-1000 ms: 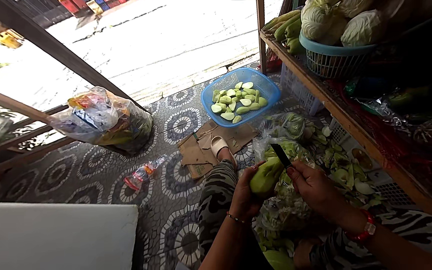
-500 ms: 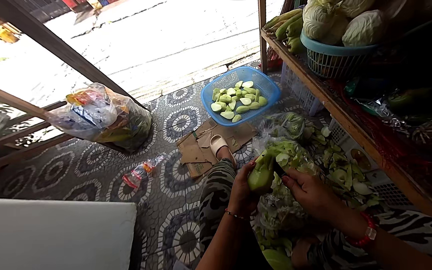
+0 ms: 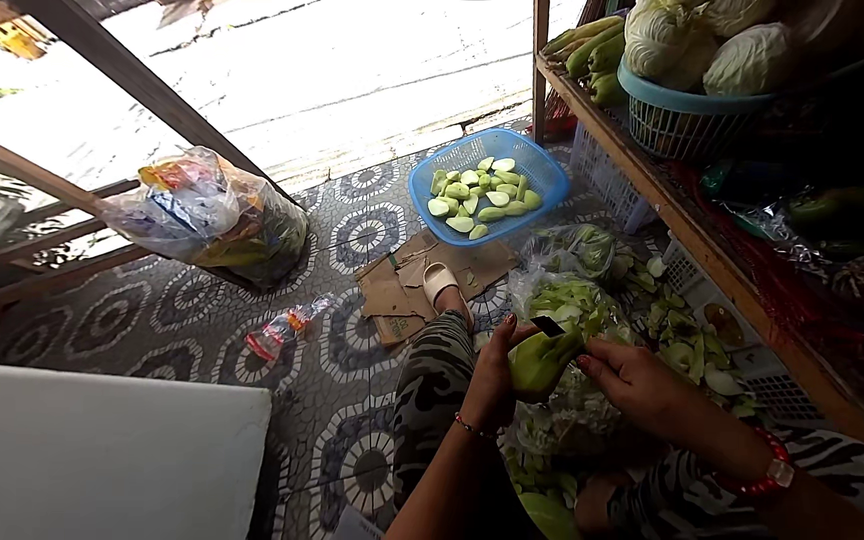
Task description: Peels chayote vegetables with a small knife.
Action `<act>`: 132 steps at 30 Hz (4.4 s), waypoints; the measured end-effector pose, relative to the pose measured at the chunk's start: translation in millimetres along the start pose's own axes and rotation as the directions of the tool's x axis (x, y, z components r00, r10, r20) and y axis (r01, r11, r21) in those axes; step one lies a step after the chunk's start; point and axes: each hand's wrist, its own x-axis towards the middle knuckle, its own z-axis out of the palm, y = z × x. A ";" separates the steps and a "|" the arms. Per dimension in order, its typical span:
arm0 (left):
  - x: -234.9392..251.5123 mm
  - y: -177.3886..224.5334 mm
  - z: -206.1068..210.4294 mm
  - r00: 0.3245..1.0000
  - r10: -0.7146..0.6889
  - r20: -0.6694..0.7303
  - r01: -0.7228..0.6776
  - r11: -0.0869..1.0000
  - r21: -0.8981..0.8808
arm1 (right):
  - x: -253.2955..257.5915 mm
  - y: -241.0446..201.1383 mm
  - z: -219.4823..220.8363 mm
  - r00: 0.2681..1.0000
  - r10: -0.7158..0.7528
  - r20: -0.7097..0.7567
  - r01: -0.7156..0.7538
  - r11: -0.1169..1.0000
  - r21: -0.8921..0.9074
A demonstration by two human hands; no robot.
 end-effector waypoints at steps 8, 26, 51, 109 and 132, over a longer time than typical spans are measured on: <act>0.2 3.2 -0.9 0.995 -0.025 0.095 0.013 0.993 0.121 | -2.7 5.8 -29.5 0.959 -0.003 0.283 -0.042 0.987 0.152; 4.9 1.2 11.9 0.991 -0.134 -0.026 0.127 0.976 -0.178 | -2.8 7.5 -17.4 0.999 0.002 -0.043 0.011 0.954 0.300; 7.0 -6.1 8.2 0.993 0.077 -0.090 -0.091 0.983 -0.160 | 9.7 19.6 19.1 0.832 -0.512 -0.213 0.363 0.792 -0.490; 6.6 -7.2 11.0 0.982 0.076 -0.173 -0.102 0.984 -0.146 | 20.0 30.8 22.8 0.861 -0.455 -0.229 0.357 0.859 -0.366; 5.8 -7.3 16.3 0.974 -0.093 -0.209 0.034 0.962 -0.270 | 23.2 37.4 17.0 0.815 -0.453 -0.362 0.435 0.890 -0.134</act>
